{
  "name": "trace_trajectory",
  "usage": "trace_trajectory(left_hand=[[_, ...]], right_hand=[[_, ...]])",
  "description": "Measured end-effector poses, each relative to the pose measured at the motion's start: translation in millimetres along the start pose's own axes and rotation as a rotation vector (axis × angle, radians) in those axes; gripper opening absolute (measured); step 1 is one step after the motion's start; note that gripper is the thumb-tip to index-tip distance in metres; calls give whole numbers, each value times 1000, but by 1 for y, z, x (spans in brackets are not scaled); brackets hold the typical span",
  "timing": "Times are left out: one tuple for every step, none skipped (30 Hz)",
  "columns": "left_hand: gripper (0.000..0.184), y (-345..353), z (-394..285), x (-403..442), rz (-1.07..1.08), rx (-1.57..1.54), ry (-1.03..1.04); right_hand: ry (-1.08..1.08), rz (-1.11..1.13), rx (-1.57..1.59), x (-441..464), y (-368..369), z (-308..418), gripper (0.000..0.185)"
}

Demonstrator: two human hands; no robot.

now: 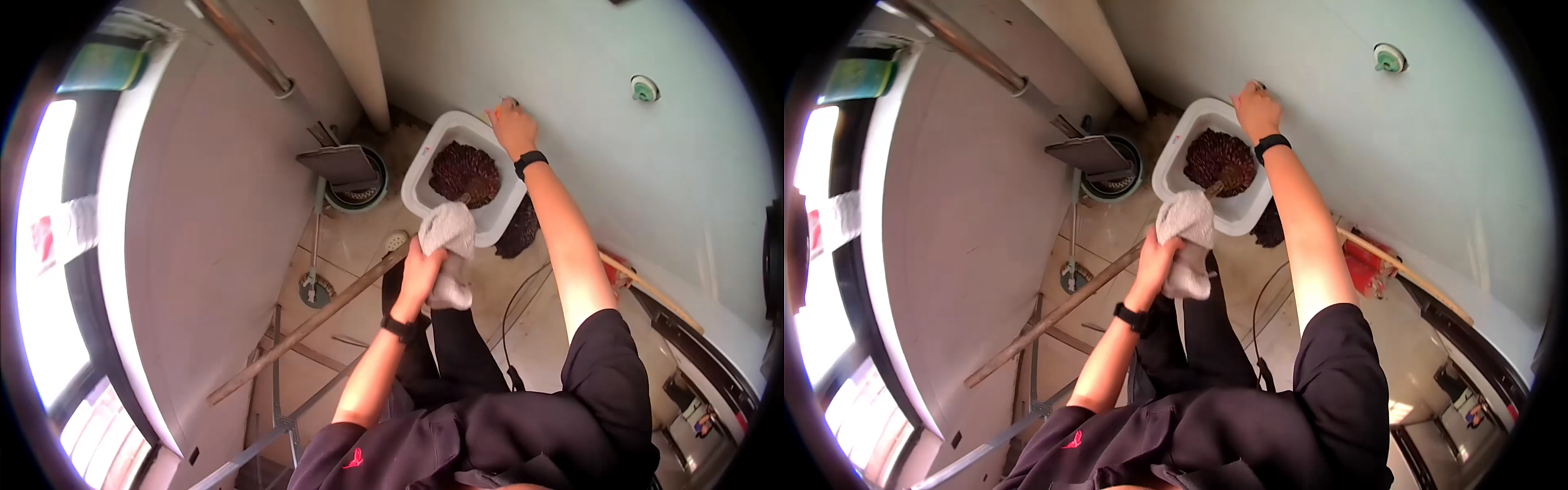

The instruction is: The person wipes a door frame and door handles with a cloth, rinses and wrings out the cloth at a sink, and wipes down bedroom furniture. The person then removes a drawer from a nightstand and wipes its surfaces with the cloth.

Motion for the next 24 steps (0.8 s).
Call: trace_trajectory(left_hand=[[53,3,-1,22,26,-7,-6],[55,5,5,43,50,54,-65],[54,9,3,61,76,50,-37],[52,14,14,82,114,37,-69],[51,21,29,105,153,21,-94],[51,30,36,125,173,24,-99],[50,38,38,144,187,16,-20],[50,45,41,157,195,7,54],[50,53,37,165,236,14,-3],[50,60,50,183,241,30,9],[50,66,65,205,243,44,24],[51,75,59,217,298,24,37],[52,81,54,227,351,6,48],[50,89,45,231,398,-38,-39],[50,96,38,238,423,-117,9],[53,103,35,246,437,-144,-16],[55,109,35,252,454,-170,-44],[56,114,31,256,477,-188,-45],[56,116,26,258,497,-208,-47],[56,116,26,263,497,-192,-57],[56,116,24,265,502,-186,-64],[56,118,20,266,534,-174,-47],[56,120,17,267,565,-162,-30],[56,122,18,267,565,-158,-37]], right_hand=[[7,-44,-38,4,0,-3,40],[-76,-164,-33,1,1,-5,36],[-62,-148,-39,0,3,-10,36],[-162,-176,77,-1,1,-10,34],[-261,-208,189,-1,-4,-13,32],[-247,-201,176,3,-3,-20,32],[-321,-207,186,4,-2,-19,30],[-399,-207,202,2,-2,-16,29],[-396,-192,200,1,-4,-15,29],[-422,-151,237,0,-8,-16,29],[-452,-111,275,2,-8,-16,30],[-456,-98,272,2,-7,-17,30],[-475,-115,300,2,-7,-17,30],[-490,-134,329,4,-4,-18,31],[-485,-128,330,6,0,-20,31],[-514,-173,346,6,1,-21,30],[-538,-217,360,4,2,-21,29],[-523,-207,361,4,1,-23,29],[-502,-192,376,3,0,-23,30],[-482,-181,390,2,1,-22,31],[-473,-177,391,0,5,-22,31],[-415,-166,597,0,6,-27,32],[-354,-154,802,-1,9,-34,34],[-349,-150,806,-13,18,-35,34]])
Point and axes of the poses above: each hand's wrist, its own x-axis towards the middle knuckle, its own y-axis out of the palm, z = x × y, the point moved 7 cm from there along x, towards the middle knuckle, and after that the axes turned 5 degrees about y, right-handed, at the moved point
